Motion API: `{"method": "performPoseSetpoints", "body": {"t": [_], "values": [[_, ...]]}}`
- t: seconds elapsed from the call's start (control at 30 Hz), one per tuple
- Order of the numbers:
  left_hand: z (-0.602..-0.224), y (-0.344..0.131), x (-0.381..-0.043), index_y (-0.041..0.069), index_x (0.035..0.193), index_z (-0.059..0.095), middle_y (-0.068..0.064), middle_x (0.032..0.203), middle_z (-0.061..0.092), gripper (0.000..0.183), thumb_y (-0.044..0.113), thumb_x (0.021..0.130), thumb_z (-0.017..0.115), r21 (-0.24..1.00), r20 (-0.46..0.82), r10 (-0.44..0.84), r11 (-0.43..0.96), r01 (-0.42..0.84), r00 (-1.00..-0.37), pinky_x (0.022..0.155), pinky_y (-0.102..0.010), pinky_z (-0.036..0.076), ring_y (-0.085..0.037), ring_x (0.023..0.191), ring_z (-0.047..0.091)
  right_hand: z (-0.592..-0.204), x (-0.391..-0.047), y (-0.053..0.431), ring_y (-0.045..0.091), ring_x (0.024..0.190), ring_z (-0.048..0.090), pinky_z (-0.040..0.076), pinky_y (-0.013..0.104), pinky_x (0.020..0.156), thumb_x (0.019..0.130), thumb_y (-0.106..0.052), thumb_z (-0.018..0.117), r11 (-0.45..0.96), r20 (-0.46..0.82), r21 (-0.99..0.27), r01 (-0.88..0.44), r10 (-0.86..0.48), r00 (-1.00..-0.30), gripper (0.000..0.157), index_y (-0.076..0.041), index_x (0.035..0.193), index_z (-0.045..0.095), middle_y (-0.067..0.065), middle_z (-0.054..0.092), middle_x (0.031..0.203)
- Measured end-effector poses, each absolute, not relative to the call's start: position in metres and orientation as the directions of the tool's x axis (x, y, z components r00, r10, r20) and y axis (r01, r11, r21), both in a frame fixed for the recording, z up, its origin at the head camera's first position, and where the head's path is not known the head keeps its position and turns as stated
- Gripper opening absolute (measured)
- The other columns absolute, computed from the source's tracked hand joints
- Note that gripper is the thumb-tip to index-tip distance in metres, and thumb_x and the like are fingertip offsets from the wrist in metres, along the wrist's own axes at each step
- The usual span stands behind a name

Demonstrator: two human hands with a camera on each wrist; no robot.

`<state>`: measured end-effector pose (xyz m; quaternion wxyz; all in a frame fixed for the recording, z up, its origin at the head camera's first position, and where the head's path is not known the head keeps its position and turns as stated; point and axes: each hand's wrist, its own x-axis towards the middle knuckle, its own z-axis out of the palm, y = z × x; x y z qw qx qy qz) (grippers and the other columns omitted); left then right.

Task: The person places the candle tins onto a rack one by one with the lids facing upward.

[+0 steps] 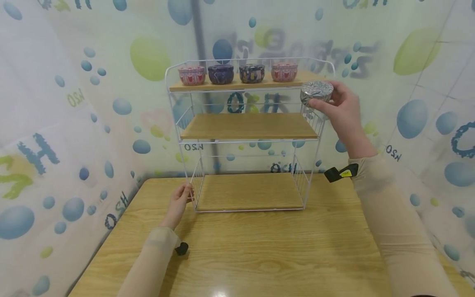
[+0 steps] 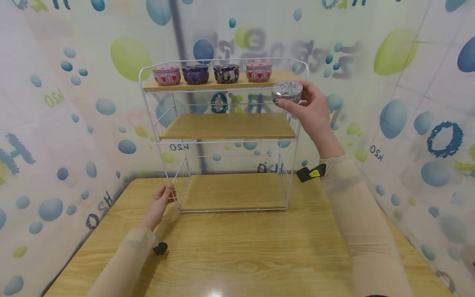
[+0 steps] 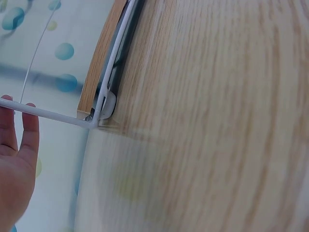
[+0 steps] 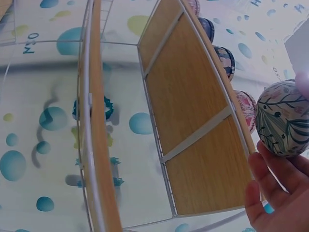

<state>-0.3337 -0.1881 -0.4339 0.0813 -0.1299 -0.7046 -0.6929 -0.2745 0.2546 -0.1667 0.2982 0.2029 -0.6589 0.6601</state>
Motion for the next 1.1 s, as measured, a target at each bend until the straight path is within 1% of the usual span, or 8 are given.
{"method": "performPoseSetpoints", "body": {"t": [0.17,0.27,0.33,0.4,0.5,0.63,0.77,1.1], "values": [[-0.444,-0.190,-0.340,-0.005,0.101,0.051,-0.014,0.091,0.053,0.031,0.026,0.104,0.045,0.954,0.298,0.061,0.024,0.300,-0.953,0.080,-0.036,0.052,-0.032,0.089,0.054,-0.153,-0.275,0.255,0.014,0.089,0.061,0.049,0.018,0.073,0.078,-0.004,0.081,0.045,0.671,-0.739,-0.673,0.154,-0.726,0.042,-0.005,0.116,0.063,0.004,0.068,0.101],[-0.447,-0.191,-0.341,-0.008,0.103,0.050,-0.012,0.090,0.053,0.040,0.032,0.103,0.046,0.948,0.314,0.067,0.036,0.317,-0.947,0.079,-0.035,0.052,-0.034,0.089,0.054,-0.147,-0.276,0.257,0.012,0.084,0.060,0.048,0.019,0.069,0.077,-0.005,0.081,0.065,0.670,-0.740,-0.670,0.169,-0.723,0.041,-0.006,0.115,0.064,0.002,0.069,0.096],[-0.441,-0.190,-0.337,-0.011,0.106,0.049,-0.018,0.093,0.052,0.041,0.030,0.104,0.045,0.952,0.302,0.077,0.031,0.305,-0.950,0.082,-0.038,0.051,-0.035,0.091,0.053,-0.143,-0.277,0.260,0.011,0.081,0.059,0.046,0.020,0.066,0.077,-0.008,0.082,0.115,0.668,-0.743,-0.660,0.184,-0.721,0.041,-0.009,0.114,0.065,0.000,0.069,0.093],[-0.440,-0.190,-0.336,-0.010,0.105,0.049,-0.025,0.096,0.050,0.037,0.027,0.104,0.044,0.955,0.293,0.083,0.023,0.296,-0.952,0.084,-0.042,0.051,-0.032,0.090,0.054,-0.139,-0.278,0.262,0.010,0.080,0.057,0.044,0.021,0.064,0.077,-0.012,0.082,0.191,0.674,-0.739,-0.646,0.198,-0.712,0.042,-0.011,0.116,0.066,-0.003,0.068,0.090],[-0.440,-0.190,-0.337,-0.011,0.105,0.048,-0.028,0.098,0.049,0.035,0.024,0.105,0.043,0.958,0.283,0.080,0.020,0.286,-0.956,0.085,-0.044,0.050,-0.032,0.090,0.054,-0.134,-0.280,0.266,0.009,0.083,0.055,0.041,0.021,0.064,0.078,-0.017,0.082,0.288,0.675,-0.734,-0.615,0.215,-0.706,0.043,-0.013,0.118,0.065,-0.007,0.067,0.089],[-0.447,-0.192,-0.343,-0.012,0.109,0.047,-0.014,0.092,0.053,0.046,0.034,0.103,0.046,0.950,0.309,0.075,0.025,0.311,-0.948,0.082,-0.037,0.051,-0.035,0.092,0.052,-0.128,-0.281,0.269,0.008,0.090,0.051,0.037,0.023,0.065,0.079,-0.021,0.082,0.347,0.670,-0.734,-0.583,0.235,-0.704,0.047,-0.013,0.121,0.064,-0.010,0.065,0.088],[-0.447,-0.192,-0.343,-0.011,0.108,0.048,-0.011,0.091,0.052,0.051,0.039,0.101,0.048,0.946,0.319,0.083,0.024,0.322,-0.944,0.082,-0.035,0.052,-0.037,0.093,0.051,-0.124,-0.283,0.270,0.009,0.091,0.048,0.035,0.024,0.071,0.079,-0.022,0.081,0.352,0.653,-0.749,-0.562,0.244,-0.717,0.047,-0.012,0.122,0.063,-0.009,0.062,0.087],[-0.444,-0.192,-0.340,-0.012,0.109,0.047,-0.002,0.088,0.053,0.037,0.025,0.105,0.042,0.957,0.286,0.075,0.020,0.288,-0.955,0.085,-0.040,0.050,-0.026,0.090,0.054,-0.118,-0.292,0.267,0.009,0.091,0.044,0.036,0.024,0.074,0.079,-0.024,0.082,0.329,0.594,-0.796,-0.508,0.263,-0.761,0.053,-0.010,0.125,0.061,-0.008,0.061,0.091]]}}
